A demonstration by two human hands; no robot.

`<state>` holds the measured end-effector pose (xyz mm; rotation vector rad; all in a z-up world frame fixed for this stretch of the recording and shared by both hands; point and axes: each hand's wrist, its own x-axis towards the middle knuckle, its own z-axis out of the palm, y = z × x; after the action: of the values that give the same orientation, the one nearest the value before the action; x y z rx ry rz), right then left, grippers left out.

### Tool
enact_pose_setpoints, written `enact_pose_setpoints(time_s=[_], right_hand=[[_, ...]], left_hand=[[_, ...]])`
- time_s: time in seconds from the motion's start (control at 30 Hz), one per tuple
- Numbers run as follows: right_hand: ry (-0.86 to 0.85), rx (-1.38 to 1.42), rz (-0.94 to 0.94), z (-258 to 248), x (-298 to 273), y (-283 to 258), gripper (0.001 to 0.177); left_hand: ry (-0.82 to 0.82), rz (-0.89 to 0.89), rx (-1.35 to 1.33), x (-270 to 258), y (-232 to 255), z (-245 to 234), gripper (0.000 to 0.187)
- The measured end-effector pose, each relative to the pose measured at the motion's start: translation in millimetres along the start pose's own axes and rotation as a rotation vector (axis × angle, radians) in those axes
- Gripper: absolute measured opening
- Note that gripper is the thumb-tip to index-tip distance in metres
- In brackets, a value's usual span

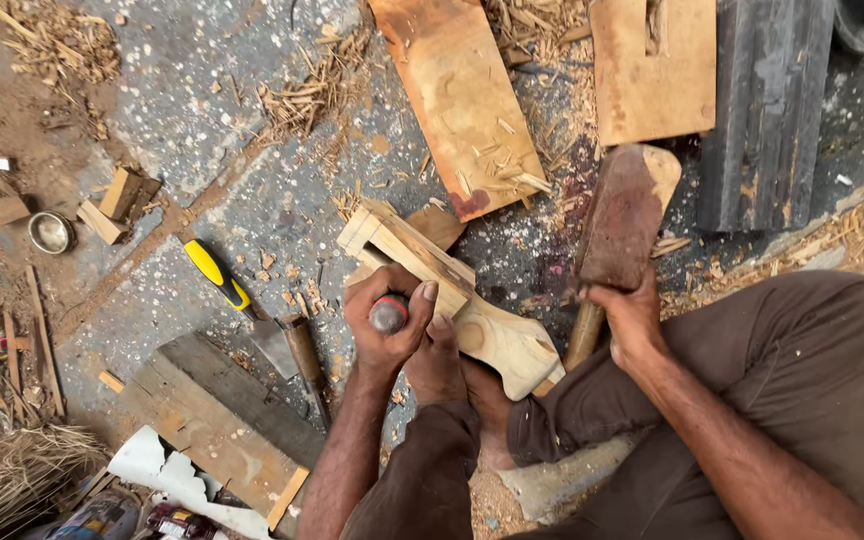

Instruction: The person carves a wooden object using a mallet and a chisel. They hold the workpiece with their feet while striking the chisel with the mallet and scraping the wood surface.

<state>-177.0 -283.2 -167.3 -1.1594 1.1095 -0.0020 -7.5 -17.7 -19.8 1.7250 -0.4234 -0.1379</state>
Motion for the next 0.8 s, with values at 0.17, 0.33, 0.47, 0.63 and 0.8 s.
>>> enact_pose_setpoints(time_s=[0.17,0.33,0.47,0.63,0.8], right_hand=[[-0.059,0.051,-0.118,16,-12,-27,0.084],[-0.284,0.010,-0.344,37,-52,-99,0.074],[-0.406,-0.266,-0.867,49,-103,-173,0.082],[-0.743,-0.613,-1.282,75,-129,-230,0.072],[-0.606,-1.296,-1.505,90,-131,-227,0.071]], left_hand=[[0.018,-0.023,0.021,-4,-6,3,0.024],[0.022,-0.007,-0.012,-12,-2,2,0.025],[0.032,0.084,0.110,-11,-11,3,0.022],[0.043,0.009,0.058,-10,-21,8,0.022],[0.014,-0.046,-0.012,-20,-11,3,0.022]])
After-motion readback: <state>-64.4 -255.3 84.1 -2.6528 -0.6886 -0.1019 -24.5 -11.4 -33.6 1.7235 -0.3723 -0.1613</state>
